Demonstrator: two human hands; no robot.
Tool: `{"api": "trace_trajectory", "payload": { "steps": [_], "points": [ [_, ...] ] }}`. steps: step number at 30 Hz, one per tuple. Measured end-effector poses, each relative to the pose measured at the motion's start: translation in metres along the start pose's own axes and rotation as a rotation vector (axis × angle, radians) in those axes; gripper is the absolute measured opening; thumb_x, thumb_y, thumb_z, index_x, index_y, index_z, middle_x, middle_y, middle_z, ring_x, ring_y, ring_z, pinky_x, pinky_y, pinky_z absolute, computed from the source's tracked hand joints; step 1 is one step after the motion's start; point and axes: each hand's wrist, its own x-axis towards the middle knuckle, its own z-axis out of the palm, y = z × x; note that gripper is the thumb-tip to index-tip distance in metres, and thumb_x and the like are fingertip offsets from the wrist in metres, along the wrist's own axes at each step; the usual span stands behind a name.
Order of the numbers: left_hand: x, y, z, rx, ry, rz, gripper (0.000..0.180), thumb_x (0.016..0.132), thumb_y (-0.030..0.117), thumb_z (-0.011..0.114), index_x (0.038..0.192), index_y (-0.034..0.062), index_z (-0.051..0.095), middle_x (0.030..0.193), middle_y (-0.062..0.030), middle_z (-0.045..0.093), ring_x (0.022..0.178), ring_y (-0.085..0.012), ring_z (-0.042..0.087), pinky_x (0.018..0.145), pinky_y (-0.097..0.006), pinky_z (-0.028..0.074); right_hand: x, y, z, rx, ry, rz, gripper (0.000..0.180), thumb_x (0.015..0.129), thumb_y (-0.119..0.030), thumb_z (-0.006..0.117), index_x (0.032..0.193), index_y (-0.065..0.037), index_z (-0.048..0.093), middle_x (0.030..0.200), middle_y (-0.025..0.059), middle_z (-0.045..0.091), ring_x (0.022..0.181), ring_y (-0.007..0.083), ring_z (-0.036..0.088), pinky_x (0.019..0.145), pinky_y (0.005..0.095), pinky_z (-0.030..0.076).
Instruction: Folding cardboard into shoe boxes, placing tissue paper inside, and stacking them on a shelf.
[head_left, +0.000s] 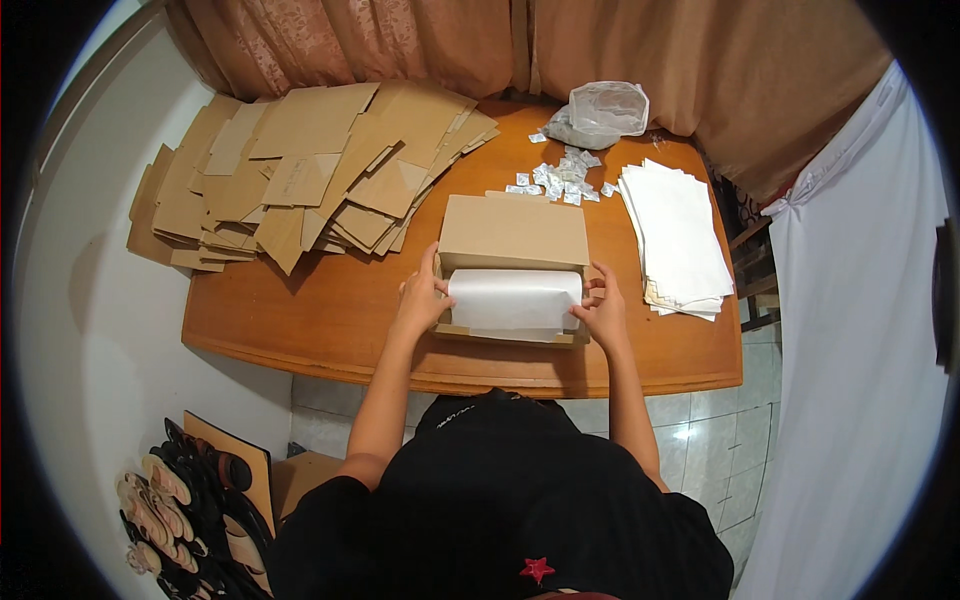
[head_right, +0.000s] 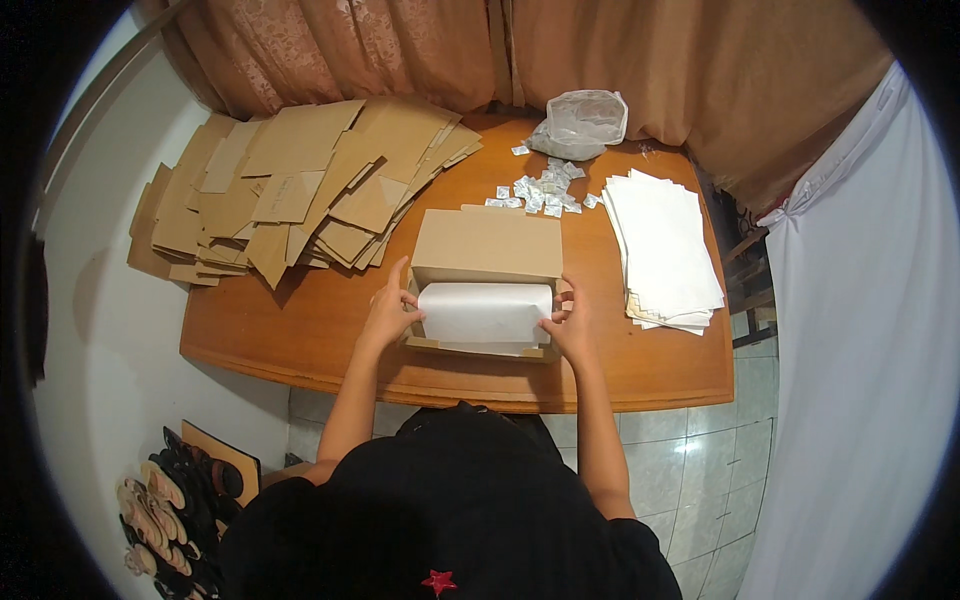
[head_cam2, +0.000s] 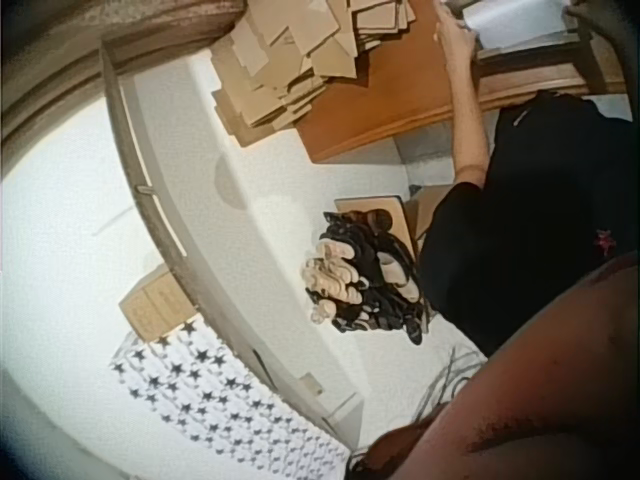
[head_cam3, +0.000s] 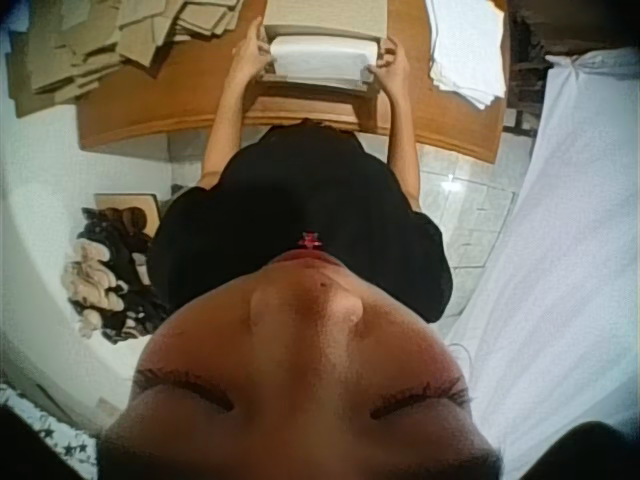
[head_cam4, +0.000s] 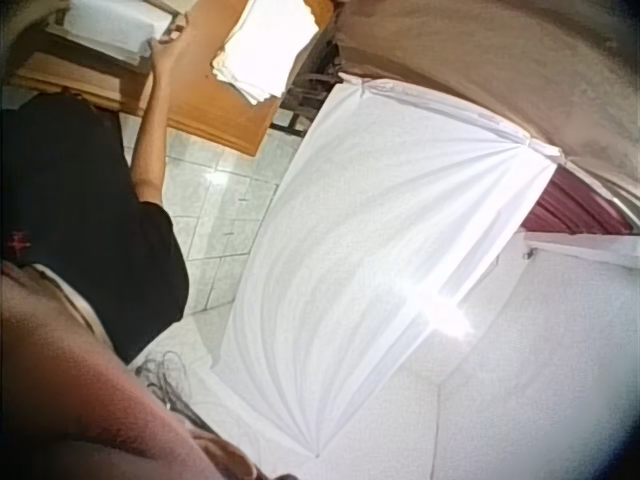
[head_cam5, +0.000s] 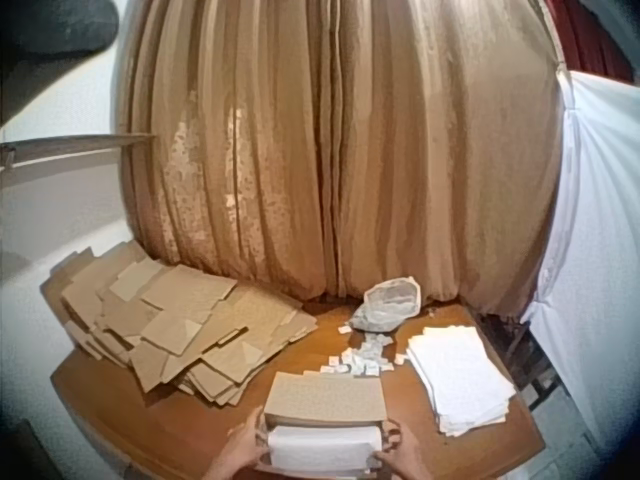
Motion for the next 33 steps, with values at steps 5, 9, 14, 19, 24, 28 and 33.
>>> {"api": "trace_trajectory", "payload": {
  "steps": [5,9,14,19,24,28,33],
  "points": [
    [-0.007,-0.004,-0.004,0.107,0.026,0.052,0.078,0.064,0.005,0.072,0.132,0.0130,0.034,0.082,-0.0032,0.065,0.089,-0.0238,0.057,0.081,-0.040,0.040,-0.014,-0.010,-0.003,-0.355,-0.035,-0.246,0.070,0.062,0.000,0.072,0.124,-0.008,0.041,0.093,0.0096,0.051,0.072,0.0179,0.057,0.066,0.0312,0.049],
    [-0.009,-0.004,-0.013,0.052,0.148,0.123,0.052,0.071,0.009,0.067,0.119,0.0061,0.048,0.084,-0.0107,0.064,0.096,-0.0266,0.055,0.082,-0.039,0.041,-0.010,-0.018,-0.004,-0.455,0.033,-0.244,0.060,0.070,-0.019,0.068,0.123,-0.006,0.042,0.096,0.0166,0.050,0.084,0.0309,0.053,0.086,0.0401,0.042],
    [-0.008,-0.005,-0.007,-0.087,0.041,-0.116,0.044,0.073,0.013,0.063,0.114,0.0008,0.051,0.084,-0.0187,0.062,0.088,-0.0319,0.058,0.077,-0.038,0.046,0.032,0.030,0.003,-0.287,0.220,-0.121,0.063,0.073,-0.021,0.068,0.123,0.004,0.039,0.107,0.0202,0.050,0.092,0.0282,0.053,0.083,0.0358,0.043],
    [0.001,-0.034,0.019,-0.055,-0.063,-0.118,0.034,0.075,0.009,0.056,0.106,-0.0044,0.054,0.092,-0.0262,0.060,0.087,-0.0412,0.058,0.079,-0.044,0.046,0.065,0.029,0.021,0.068,0.200,0.108,0.070,0.075,-0.024,0.067,0.125,0.010,0.033,0.116,0.0241,0.048,0.102,0.0284,0.052,0.085,0.0359,0.043],
    [0.020,-0.031,0.022,-0.043,0.068,-0.083,0.029,0.075,0.010,0.057,0.099,-0.0054,0.058,0.092,-0.0267,0.060,0.087,-0.0371,0.060,0.076,-0.039,0.047,0.085,0.003,0.031,0.379,0.347,0.227,0.064,0.083,-0.032,0.059,0.127,0.006,0.034,0.111,0.0172,0.051,0.098,0.0225,0.052,0.086,0.0317,0.040],
    [0.043,-0.022,0.028,-0.147,0.074,-0.026,0.029,0.077,0.010,0.055,0.101,-0.0044,0.057,0.087,-0.0262,0.061,0.087,-0.0374,0.060,0.076,-0.041,0.047,0.114,0.044,0.019,0.645,0.430,0.071,0.052,0.089,-0.041,0.045,0.121,0.000,0.044,0.103,0.0088,0.054,0.095,0.0157,0.048,0.086,0.0299,0.035],
    [0.045,-0.026,0.044,-0.440,0.302,-0.005,0.040,0.084,0.021,0.055,0.113,-0.0050,0.048,0.107,-0.0206,0.057,0.093,-0.0309,0.057,0.081,-0.036,0.044,0.093,0.037,0.005,0.597,0.347,-0.013,0.047,0.091,-0.047,0.032,0.101,-0.010,0.059,0.104,0.0032,0.056,0.102,0.0165,0.046,0.090,0.0387,0.029]
  ]
}}
